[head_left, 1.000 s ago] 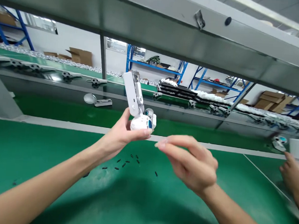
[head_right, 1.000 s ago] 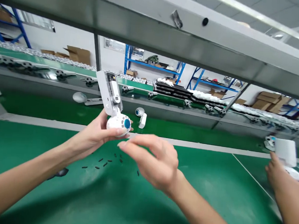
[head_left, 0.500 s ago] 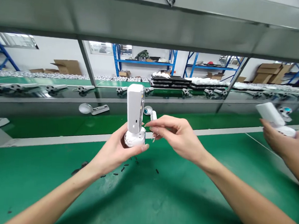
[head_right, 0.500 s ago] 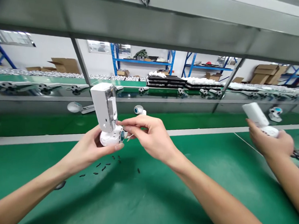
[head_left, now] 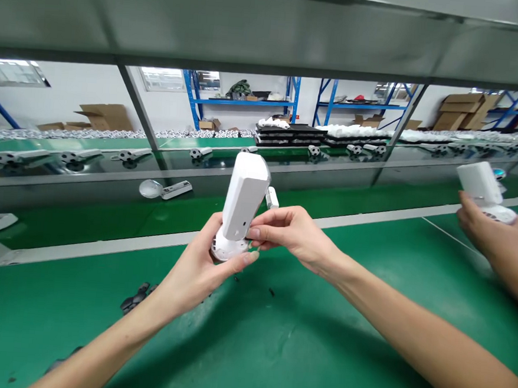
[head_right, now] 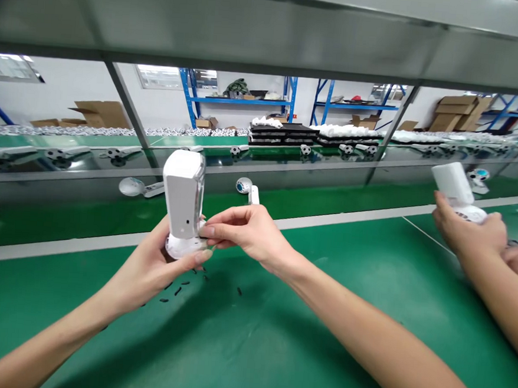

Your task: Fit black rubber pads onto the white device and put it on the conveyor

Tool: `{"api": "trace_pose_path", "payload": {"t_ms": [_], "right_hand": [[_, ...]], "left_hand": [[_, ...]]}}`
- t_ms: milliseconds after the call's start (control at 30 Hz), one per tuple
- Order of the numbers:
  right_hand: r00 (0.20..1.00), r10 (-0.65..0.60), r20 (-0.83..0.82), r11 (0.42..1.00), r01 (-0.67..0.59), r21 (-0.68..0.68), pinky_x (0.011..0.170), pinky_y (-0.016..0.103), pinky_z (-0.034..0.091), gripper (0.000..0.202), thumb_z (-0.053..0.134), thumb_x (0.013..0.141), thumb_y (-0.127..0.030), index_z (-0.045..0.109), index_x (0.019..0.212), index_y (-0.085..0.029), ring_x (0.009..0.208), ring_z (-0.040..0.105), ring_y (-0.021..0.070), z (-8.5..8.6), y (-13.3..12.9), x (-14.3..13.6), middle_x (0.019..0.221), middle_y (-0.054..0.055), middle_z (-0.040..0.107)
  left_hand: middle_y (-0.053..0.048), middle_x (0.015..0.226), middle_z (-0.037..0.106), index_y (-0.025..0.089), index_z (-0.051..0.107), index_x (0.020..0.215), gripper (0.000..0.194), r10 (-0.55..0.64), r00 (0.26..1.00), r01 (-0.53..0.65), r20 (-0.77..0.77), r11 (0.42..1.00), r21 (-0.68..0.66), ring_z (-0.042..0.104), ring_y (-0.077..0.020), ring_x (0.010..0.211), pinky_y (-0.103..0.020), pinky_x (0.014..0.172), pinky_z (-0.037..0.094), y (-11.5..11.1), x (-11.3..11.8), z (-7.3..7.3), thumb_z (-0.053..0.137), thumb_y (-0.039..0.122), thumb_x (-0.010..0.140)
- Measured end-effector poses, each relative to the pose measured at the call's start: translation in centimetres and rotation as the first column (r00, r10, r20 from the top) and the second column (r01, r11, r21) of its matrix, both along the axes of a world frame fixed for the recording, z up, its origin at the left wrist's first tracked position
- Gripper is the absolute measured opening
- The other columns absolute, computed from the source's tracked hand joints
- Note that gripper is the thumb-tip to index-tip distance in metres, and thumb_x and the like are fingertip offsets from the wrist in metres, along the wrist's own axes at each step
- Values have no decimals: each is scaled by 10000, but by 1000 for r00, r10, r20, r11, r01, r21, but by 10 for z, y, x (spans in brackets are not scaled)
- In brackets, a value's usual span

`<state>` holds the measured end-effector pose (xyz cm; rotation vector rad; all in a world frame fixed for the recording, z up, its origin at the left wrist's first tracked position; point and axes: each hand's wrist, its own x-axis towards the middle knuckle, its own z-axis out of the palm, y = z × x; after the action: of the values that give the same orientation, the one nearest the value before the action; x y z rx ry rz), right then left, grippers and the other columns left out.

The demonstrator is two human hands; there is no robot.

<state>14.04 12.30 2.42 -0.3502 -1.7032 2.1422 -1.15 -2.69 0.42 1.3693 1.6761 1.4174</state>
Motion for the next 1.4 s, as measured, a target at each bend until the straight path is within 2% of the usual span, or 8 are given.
{"api": "trace_pose_path", "payload": {"t_ms": [200, 500, 800, 967, 1067, 1267, 1333, 1400], "right_hand": [[999, -9, 53, 1000, 10, -12, 744, 223, 598, 250, 1006, 641, -267, 849, 809, -169, 742, 732, 115, 0, -1, -2, 802, 25, 799], [994, -4, 106, 993, -9, 116, 631, 215, 502, 384, 1036, 600, -410, 805, 764, -150, 685, 654, 105, -3, 0, -1, 750, 19, 761], [989, -81, 126, 996, 75, 49, 654, 210, 540, 128, 836, 776, -139, 737, 697, -158, 647, 652, 89, -1, -16, -8, 689, -13, 719], [998, 2, 61, 1000, -2, -6, 753, 270, 608, 260, 941, 717, -332, 747, 749, -163, 715, 724, 141, -5, -20, -7, 758, 10, 746], [999, 38, 37, 999, -39, 29, 788, 289, 619, 285, 939, 736, -369, 762, 810, -158, 753, 738, 158, -7, -20, -5, 797, 23, 758], [975, 218, 33, 963, -221, 157, 956, 325, 610, 222, 746, 947, -357, 769, 981, -139, 920, 756, 172, 0, -12, 4, 980, 66, 780], [986, 165, 36, 964, -169, 203, 1045, 326, 579, 290, 785, 935, -360, 753, 1138, -156, 1121, 732, 191, 1, -10, 4, 1184, 85, 768], [994, 103, 26, 973, -106, 206, 1106, 312, 541, 523, 865, 877, -362, 678, 1340, -207, 1374, 614, 211, -1, -11, 1, 1468, 87, 658]], "left_hand": [[-24, 1044, 689, 261, 569, 1267, 613, 80, 997, -80, 2, 996, -48, 674, -184, 740, -274, 556, 584, 2, -2, -4, 883, 560, 834], [3, 945, 678, 263, 581, 1223, 512, 75, 996, -76, -58, 997, -18, 622, -166, 696, -257, 557, 545, 2, 3, -4, 842, 538, 879], [-19, 979, 692, 233, 582, 1195, 492, 98, 995, -98, -15, 995, 9, 687, -188, 722, -297, 591, 617, 4, 3, -3, 774, 594, 920], [-22, 910, 705, 221, 586, 1157, 572, 187, 982, -187, -1, 982, -11, 690, -185, 624, -248, 462, 507, 2, 6, -3, 831, 634, 847], [-10, 847, 689, 206, 619, 1095, 540, 229, 973, -230, 17, 972, 43, 660, -165, 583, -249, 475, 530, 1, 11, -1, 845, 618, 830], [-35, 878, 704, 174, 682, 1048, 455, 258, 964, -263, 59, 957, 123, 643, -166, 629, -275, 534, 578, 0, 14, 3, 831, 554, 848], [-33, 881, 708, 181, 693, 1056, 422, 241, 966, -254, 97, 954, 158, 641, -174, 640, -292, 554, 579, -1, 11, -2, 823, 534, 863], [-20, 827, 691, 188, 702, 1009, 370, 210, 970, -231, 125, 954, 193, 625, -176, 632, -303, 572, 567, -2, 8, -7, 809, 518, 878]]}}
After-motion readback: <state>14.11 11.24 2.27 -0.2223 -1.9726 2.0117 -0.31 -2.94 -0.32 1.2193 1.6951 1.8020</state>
